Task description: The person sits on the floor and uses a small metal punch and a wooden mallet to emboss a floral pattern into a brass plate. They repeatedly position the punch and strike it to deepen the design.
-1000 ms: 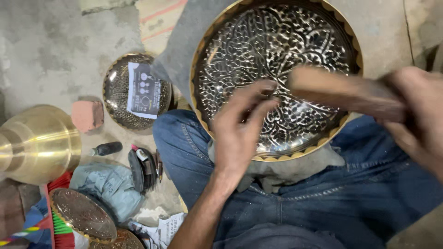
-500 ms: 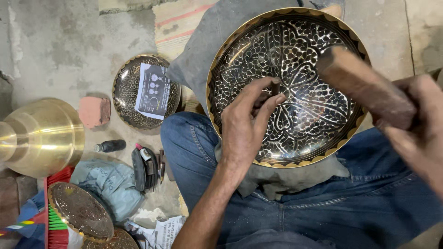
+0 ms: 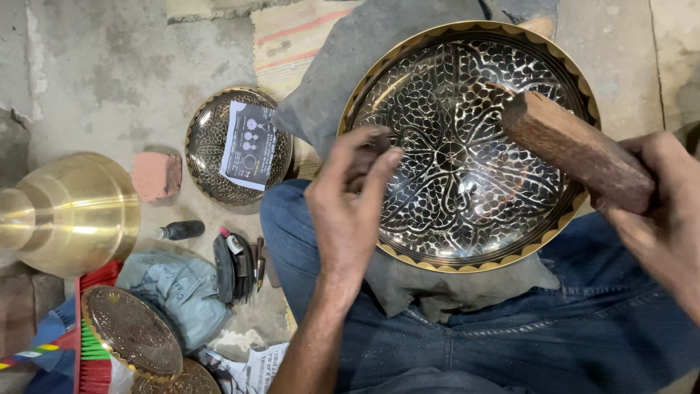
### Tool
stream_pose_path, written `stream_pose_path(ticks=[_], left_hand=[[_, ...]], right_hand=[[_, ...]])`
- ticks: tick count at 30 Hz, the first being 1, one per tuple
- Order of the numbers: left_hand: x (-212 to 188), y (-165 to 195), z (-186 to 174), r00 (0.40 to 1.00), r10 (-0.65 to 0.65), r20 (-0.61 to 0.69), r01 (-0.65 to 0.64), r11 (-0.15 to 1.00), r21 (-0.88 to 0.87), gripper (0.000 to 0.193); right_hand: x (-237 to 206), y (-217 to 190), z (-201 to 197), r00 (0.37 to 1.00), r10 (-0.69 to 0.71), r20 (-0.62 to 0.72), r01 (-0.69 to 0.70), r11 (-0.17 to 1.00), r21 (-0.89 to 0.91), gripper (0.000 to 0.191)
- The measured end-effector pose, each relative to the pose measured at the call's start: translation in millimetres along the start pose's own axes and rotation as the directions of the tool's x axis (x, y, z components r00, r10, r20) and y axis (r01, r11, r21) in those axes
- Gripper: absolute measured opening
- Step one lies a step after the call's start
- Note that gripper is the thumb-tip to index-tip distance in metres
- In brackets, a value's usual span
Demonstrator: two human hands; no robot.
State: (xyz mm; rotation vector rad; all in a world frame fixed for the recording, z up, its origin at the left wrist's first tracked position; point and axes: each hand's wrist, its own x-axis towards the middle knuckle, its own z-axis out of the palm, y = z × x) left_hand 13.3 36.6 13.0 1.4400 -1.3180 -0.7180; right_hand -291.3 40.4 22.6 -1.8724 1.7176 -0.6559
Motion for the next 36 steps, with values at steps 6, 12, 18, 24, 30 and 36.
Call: stream_pose_path(ticks=[6,12,18,24,30,36], left_hand=[[1,-1,23,0.994,0.088,0.070,-0.090,0.996,0.017,0.030],[-5,-1,25,0.993,0.083,0.087,-0.090,0.993,0.072,0.031],[-11,-5,30,0.989,0.111,0.099,-0.125,0.981,0.147,0.028],[-12,-5,28,0.984,0.150,0.098,-0.161,0.979,0.125,0.029],[-12,1,24,0.981,0.143,0.133,-0.162,0.977,0.141,0.029],[-9,2,25,0.978,0.172,0.119,-0.191,0.967,0.170,0.029]], right_hand=[[3,-11,-2,1.000,-0.015,-0.006,0.015,0.999,-0.051,0.038],[8,-22,-1,1.000,-0.012,0.006,0.013,0.991,-0.133,0.037],[20,-40,-6,0.998,-0.034,0.047,0.038,0.995,-0.093,0.037],[35,-65,-8,0.978,-0.078,0.193,0.162,0.869,-0.467,0.048],[49,-73,-9,0.963,-0.127,0.238,0.252,0.733,-0.631,0.052],[54,-67,-9,0.954,-0.136,0.267,0.282,0.712,-0.643,0.048]])
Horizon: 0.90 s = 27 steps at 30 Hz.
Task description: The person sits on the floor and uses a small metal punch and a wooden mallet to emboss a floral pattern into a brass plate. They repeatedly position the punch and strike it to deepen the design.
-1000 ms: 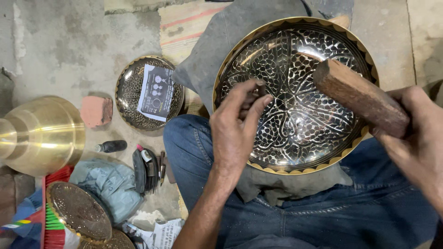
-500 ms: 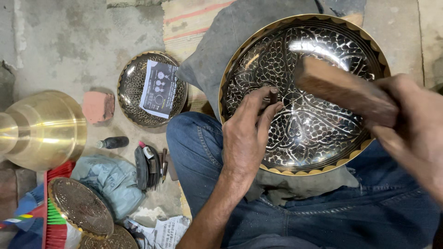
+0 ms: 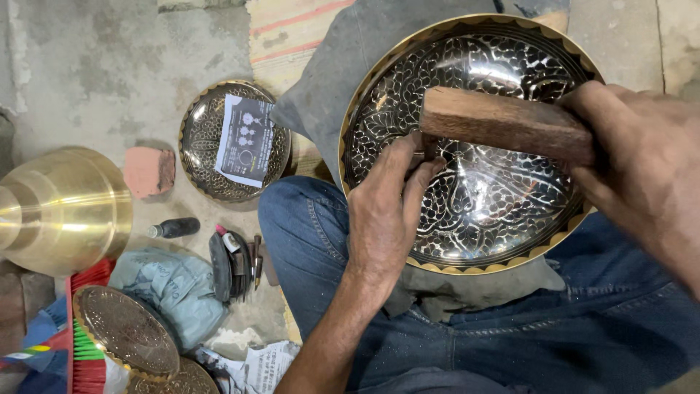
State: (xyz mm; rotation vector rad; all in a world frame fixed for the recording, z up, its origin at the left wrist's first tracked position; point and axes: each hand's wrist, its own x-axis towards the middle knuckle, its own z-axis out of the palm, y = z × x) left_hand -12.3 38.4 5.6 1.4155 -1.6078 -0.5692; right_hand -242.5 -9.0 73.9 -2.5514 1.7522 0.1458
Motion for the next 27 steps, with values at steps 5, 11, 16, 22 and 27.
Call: stream_pose_path(ticks=[5,11,16,22,27], left_hand=[[-3,-2,0,1.000,0.002,-0.005,-0.002,1.000,-0.006,0.031],[-2,-4,4,1.000,-0.013,-0.001,0.013,0.999,-0.035,0.030],[-1,-4,1,0.998,-0.047,0.032,0.051,0.990,-0.128,0.030],[0,0,0,0.999,-0.036,0.019,0.037,0.996,-0.085,0.028],[3,2,-2,0.999,-0.051,0.018,0.053,0.995,-0.079,0.028]], right_hand=[[-2,13,9,0.994,0.028,-0.102,0.000,0.964,0.266,0.047],[-6,15,11,0.998,0.036,0.055,-0.041,0.995,0.091,0.025],[-3,10,6,0.984,0.009,-0.178,0.078,0.874,0.480,0.041],[-7,10,6,0.996,0.067,-0.064,-0.018,0.814,0.581,0.044],[-2,4,1,0.989,0.115,0.091,-0.141,0.920,0.367,0.038]])
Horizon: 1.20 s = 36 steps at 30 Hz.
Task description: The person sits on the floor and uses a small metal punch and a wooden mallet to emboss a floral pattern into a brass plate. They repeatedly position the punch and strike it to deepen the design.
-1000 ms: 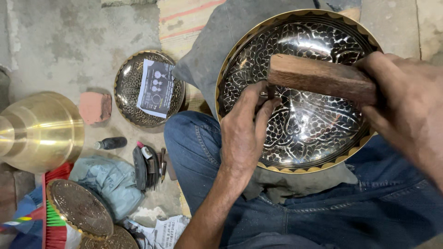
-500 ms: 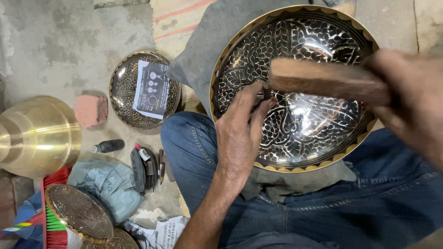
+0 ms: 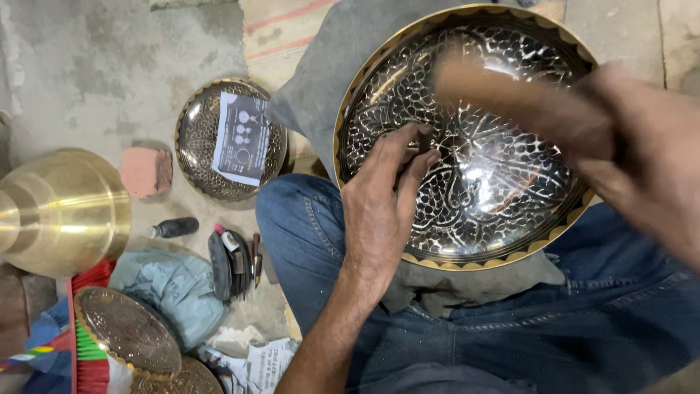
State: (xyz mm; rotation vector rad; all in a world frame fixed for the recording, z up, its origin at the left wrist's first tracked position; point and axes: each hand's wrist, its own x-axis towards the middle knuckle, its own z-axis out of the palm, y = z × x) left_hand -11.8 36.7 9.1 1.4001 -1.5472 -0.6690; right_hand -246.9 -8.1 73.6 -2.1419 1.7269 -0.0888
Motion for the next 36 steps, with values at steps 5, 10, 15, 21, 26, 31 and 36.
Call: stream_pose_path(ticks=[5,10,15,21,26,31,36], left_hand=[[-1,-1,0,0.999,0.029,-0.017,-0.029,0.999,0.028,0.029],[-4,-7,0,0.998,0.053,-0.036,-0.051,0.997,0.066,0.030],[-32,-12,-2,0.967,0.164,-0.195,-0.156,0.986,0.055,0.028],[-66,-35,10,0.794,0.529,-0.300,-0.521,0.846,0.112,0.032],[-52,-52,20,0.766,0.567,-0.303,-0.531,0.823,0.200,0.030],[-33,-53,27,0.782,0.501,-0.371,-0.443,0.866,0.233,0.027],[-15,-55,34,0.837,0.316,-0.447,-0.300,0.948,0.108,0.024]], right_hand=[[2,-4,-1,0.998,-0.069,-0.005,0.064,0.948,-0.311,0.040],[-20,6,8,0.914,-0.355,-0.196,0.250,0.874,-0.417,0.034],[-70,-4,71,0.835,0.030,-0.549,0.075,0.983,0.168,0.030],[-81,-6,183,0.456,0.148,-0.878,0.382,0.858,0.343,0.033],[-59,-9,191,0.516,0.353,-0.781,0.379,0.724,0.577,0.029],[-28,-23,165,0.406,0.291,-0.866,0.352,0.825,0.442,0.027],[-15,-37,141,0.398,0.236,-0.886,0.395,0.828,0.398,0.020]])
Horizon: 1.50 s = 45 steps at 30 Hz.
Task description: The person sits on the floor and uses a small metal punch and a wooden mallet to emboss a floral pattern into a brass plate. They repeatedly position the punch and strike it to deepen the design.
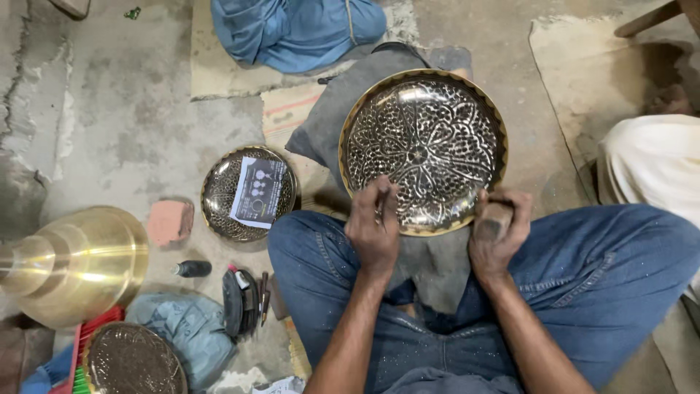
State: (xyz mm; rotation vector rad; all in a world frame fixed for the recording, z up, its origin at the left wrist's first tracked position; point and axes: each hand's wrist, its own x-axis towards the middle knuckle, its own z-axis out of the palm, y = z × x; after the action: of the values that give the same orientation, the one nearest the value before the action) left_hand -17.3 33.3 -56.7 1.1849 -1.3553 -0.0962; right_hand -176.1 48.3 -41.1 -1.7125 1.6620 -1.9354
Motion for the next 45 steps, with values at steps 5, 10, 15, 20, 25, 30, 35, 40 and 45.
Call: stream_pose_path(ticks=[5,10,15,20,25,30,35,40,45], left_hand=[[11,-4,6,0.991,-0.126,-0.048,0.123,0.990,-0.068,0.025],[12,-3,4,0.984,-0.178,0.014,0.178,0.984,-0.025,0.026],[14,-3,4,0.987,-0.157,0.027,0.155,0.986,0.067,0.026],[19,-3,6,0.989,-0.143,0.025,0.137,0.976,0.167,0.031],[22,-5,6,0.980,-0.185,0.070,0.168,0.966,0.199,0.031],[24,-4,2,0.996,-0.072,0.053,0.056,0.965,0.258,0.030],[25,0,-2,0.988,-0.129,0.081,0.106,0.964,0.244,0.026],[24,0,-1,0.992,-0.101,0.080,0.076,0.960,0.271,0.026],[22,-5,1,0.994,-0.068,0.089,0.039,0.956,0.290,0.027]], right_hand=[[12,-15,4,0.998,-0.041,-0.041,0.038,0.997,-0.073,0.024],[12,-16,5,1.000,-0.004,-0.029,0.002,0.999,-0.043,0.025],[10,-9,5,0.999,0.011,-0.036,-0.012,0.999,-0.041,0.026],[13,-8,10,0.998,-0.009,-0.068,0.008,1.000,-0.011,0.027],[19,-8,13,0.997,-0.023,-0.074,0.026,0.999,0.041,0.029],[18,-9,17,0.997,0.023,-0.075,-0.017,0.997,0.079,0.029],[17,-3,11,0.940,0.336,-0.062,-0.310,0.915,0.257,0.030],[59,40,-11,0.656,0.754,-0.046,-0.726,0.646,0.235,0.061],[76,54,-2,0.279,0.787,0.550,-0.937,0.098,0.335,0.057]])
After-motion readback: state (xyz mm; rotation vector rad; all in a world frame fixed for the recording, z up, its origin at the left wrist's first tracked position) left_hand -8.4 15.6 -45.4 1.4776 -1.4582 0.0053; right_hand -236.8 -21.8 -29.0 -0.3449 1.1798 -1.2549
